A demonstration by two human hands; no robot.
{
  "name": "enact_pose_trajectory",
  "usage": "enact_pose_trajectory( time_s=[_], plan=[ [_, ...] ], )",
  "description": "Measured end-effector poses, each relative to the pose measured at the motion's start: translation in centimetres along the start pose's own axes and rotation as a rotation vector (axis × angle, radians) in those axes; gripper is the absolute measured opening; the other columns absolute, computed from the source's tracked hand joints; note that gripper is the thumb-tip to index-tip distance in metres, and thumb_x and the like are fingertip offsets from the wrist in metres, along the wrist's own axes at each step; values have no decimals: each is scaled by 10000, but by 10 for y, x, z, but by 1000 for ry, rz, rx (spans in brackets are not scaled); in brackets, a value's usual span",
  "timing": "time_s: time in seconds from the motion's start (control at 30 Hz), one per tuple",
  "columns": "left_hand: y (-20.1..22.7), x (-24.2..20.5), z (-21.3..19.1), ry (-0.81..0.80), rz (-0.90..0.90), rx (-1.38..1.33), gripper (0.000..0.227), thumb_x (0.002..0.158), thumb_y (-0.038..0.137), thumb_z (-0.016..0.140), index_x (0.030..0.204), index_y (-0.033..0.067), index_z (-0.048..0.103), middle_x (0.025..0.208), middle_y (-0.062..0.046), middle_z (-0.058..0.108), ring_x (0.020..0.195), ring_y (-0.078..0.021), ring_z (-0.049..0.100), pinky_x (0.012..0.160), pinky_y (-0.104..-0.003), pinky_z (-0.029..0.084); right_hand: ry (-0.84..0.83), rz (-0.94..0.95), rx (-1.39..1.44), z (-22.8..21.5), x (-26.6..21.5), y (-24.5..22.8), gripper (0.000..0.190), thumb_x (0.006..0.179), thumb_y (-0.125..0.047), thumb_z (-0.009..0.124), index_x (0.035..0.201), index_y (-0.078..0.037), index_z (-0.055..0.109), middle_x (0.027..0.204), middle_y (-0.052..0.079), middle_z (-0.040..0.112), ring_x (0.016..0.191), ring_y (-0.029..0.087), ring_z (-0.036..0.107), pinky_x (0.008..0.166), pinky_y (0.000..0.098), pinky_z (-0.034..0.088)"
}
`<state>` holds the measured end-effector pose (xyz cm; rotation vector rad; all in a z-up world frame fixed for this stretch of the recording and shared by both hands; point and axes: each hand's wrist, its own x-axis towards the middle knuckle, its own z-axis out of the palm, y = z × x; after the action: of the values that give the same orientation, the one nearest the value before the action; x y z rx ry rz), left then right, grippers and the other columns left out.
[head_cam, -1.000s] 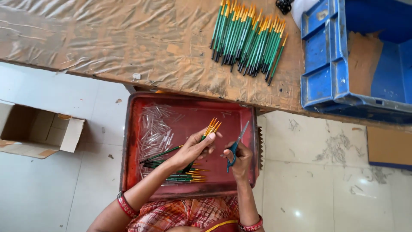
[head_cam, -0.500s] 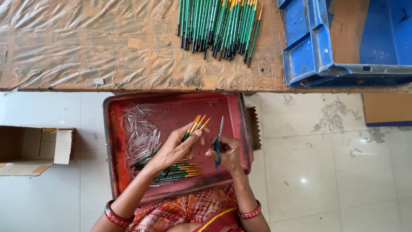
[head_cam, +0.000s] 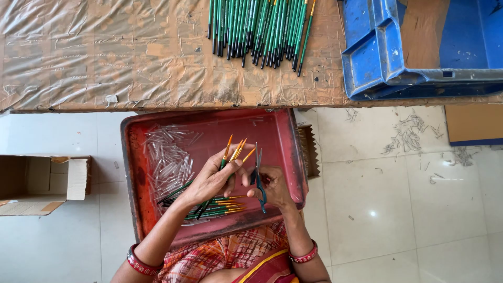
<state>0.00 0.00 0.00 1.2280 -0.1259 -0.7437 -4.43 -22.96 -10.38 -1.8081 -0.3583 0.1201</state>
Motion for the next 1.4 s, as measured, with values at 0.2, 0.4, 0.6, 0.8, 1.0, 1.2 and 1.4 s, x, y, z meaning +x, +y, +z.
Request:
enact_pose_trajectory(
  time_s=[0.2, 0.4, 0.6, 0.8, 1.0, 1.2, 1.4],
  plan=[
    [1, 0, 1, 25, -4, 0, 437, 1074, 253, 420, 1490, 131, 478, 727, -39, 677, 414, -40, 440, 397, -195, 377, -5, 57, -4, -1, -3, 5, 649, 688, -670, 863, 851, -65, 695, 685, -33, 584, 627, 73, 533, 541, 259, 390],
    [-2, 0, 0, 10, 15, -25, 432, 1079, 264, 414, 1484, 128, 475, 722, -43, 691, 408, -37, 439, 393, -189, 369, 15, 66, 44, 2, 0, -2, 563, 703, -562, 902, 896, -63, 728, 653, -49, 564, 604, 48, 524, 526, 245, 380],
    [-2, -1, 0, 38, -6, -28, 436, 1074, 258, 434, 1488, 132, 484, 706, -38, 661, 401, -32, 422, 382, -189, 358, 25, 89, 77, 3, -1, 2, 509, 708, -491, 924, 904, -66, 726, 636, -60, 543, 578, 32, 484, 500, 233, 350],
    [-10, -3, -7, 39, -31, -33, 431, 1068, 268, 429, 1474, 134, 488, 716, -43, 682, 395, -40, 438, 382, -197, 366, 68, 139, -27, 5, -6, 21, 467, 682, -476, 919, 827, -79, 719, 540, -53, 456, 501, 36, 414, 473, 259, 290],
    [-82, -20, -38, 25, 137, 680, 258, 1053, 176, 479, 1250, 15, 520, 740, -138, 717, 545, -227, 645, 478, -359, 498, 238, 30, 74, -3, -7, 20, 431, 785, -494, 872, 885, -96, 739, 618, -57, 617, 507, 32, 510, 448, 237, 388],
    [-54, -24, -28, 32, -85, 1340, 351, 1005, 102, 478, 1348, 34, 502, 621, -209, 678, 542, -342, 695, 489, -486, 522, 240, -27, -15, -3, -4, 11, 428, 797, -485, 862, 906, -90, 739, 628, -50, 597, 561, 42, 534, 502, 244, 395],
    [-26, -12, -27, 89, 173, 678, 237, 1089, 192, 500, 1208, 25, 618, 752, -135, 644, 632, -208, 601, 536, -354, 479, 115, -91, 68, 4, 7, -9, 557, 827, -624, 829, 976, -97, 725, 789, -43, 695, 702, 59, 677, 635, 245, 553]
  ],
)
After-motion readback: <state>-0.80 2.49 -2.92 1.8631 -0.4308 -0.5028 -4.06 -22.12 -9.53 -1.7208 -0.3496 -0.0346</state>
